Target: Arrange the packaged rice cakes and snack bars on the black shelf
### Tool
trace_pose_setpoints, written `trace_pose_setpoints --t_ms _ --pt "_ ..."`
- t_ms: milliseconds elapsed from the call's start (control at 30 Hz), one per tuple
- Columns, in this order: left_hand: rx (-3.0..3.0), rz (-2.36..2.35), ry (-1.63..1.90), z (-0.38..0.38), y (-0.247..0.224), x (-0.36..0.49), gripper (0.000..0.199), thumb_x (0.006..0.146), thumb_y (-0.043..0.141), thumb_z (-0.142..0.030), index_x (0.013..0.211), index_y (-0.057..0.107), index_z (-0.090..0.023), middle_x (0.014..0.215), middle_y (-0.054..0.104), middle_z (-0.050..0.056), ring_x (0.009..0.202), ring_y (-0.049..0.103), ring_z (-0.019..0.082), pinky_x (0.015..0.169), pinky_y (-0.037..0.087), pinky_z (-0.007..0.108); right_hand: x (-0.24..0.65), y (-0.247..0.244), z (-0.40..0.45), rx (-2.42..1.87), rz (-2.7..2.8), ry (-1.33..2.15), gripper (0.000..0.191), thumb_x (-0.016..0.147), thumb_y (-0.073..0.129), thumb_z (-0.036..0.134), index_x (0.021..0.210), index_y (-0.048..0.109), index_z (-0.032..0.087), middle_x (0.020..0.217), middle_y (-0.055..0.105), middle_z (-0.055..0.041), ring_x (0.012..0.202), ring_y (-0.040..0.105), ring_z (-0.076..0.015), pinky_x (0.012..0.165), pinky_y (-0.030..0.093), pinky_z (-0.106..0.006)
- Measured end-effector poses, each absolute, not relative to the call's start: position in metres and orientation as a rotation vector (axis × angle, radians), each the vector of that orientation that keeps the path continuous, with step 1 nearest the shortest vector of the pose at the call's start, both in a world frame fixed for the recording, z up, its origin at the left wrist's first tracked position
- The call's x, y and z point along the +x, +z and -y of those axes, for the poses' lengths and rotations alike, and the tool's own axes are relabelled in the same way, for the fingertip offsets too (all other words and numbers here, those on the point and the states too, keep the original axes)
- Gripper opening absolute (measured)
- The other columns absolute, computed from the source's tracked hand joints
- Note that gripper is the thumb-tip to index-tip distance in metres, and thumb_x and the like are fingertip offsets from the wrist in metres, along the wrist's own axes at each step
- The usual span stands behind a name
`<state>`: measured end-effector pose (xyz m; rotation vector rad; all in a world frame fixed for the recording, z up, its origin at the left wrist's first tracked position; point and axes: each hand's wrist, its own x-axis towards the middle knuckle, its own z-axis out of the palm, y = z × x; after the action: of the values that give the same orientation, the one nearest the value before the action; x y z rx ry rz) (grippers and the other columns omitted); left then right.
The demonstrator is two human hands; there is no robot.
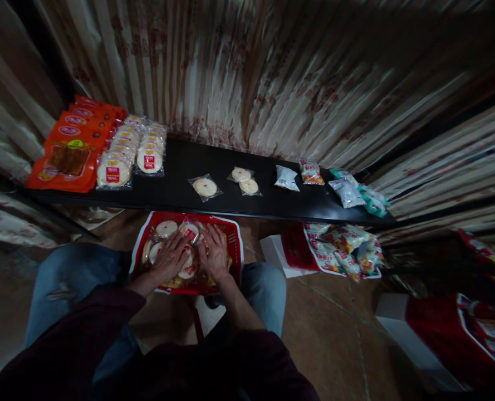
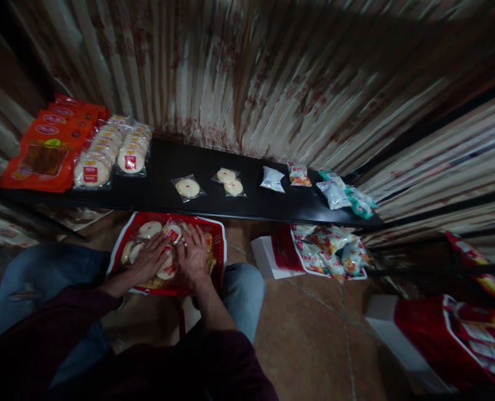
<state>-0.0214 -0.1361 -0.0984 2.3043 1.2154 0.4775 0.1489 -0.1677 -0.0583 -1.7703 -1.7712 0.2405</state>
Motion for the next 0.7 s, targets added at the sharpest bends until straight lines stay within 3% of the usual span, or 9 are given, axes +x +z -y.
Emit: trace_pose_setpoints --t_ms 167,267,467,700 --pt "2.324 -1.237 0.539 0.131 -0.081 -0.025 0.047 0.091 0.027 -0.026 0.129 0.051 -0.011 0.143 0.042 0.012 0.136 0.031 0.023 0.111 0.03 0.044 0.138 -0.064 0.17 -1.696 2.009 0.323 0.035 0.088 0.049 0.033 0.117 0.063 0.018 0.132 0.055 -0.0091 0.137 0.026 -0.0268 0.111 0.026 -0.047" --pt "2.3 -1.515 0.495 0.124 -0.062 -0.043 0.041 0.086 0.038 -0.023 0.121 0.058 -0.017 0.137 0.049 0.01 0.133 0.036 0.026 0.109 0.032 0.044 0.141 -0.073 0.17 -1.757 1.982 0.344 0.034 0.087 0.053 0.036 0.116 0.064 0.021 0.133 0.055 -0.0074 0.137 0.025 -0.0292 0.109 0.026 -0.052" --pt "2.154 -1.747 0.125 0.115 -0.038 -0.08 0.044 0.085 0.039 -0.022 0.125 0.054 -0.016 0.124 0.058 0.015 0.107 0.058 0.028 0.09 0.047 0.041 0.142 -0.073 0.168 -1.752 1.92 0.342 0.034 0.086 0.055 0.033 0.116 0.063 0.019 0.132 0.055 -0.0091 0.137 0.025 -0.0292 0.109 0.027 -0.052" --pt "2.244 -1.562 0.246 0.122 -0.034 -0.065 0.036 0.087 0.038 -0.025 0.11 0.064 -0.017 0.117 0.063 0.012 0.112 0.055 0.024 0.099 0.04 0.036 0.129 -0.072 0.179 -1.617 1.921 0.413 0.031 0.086 0.053 0.031 0.112 0.064 0.019 0.13 0.056 -0.0094 0.135 0.031 -0.0258 0.11 0.03 -0.048"
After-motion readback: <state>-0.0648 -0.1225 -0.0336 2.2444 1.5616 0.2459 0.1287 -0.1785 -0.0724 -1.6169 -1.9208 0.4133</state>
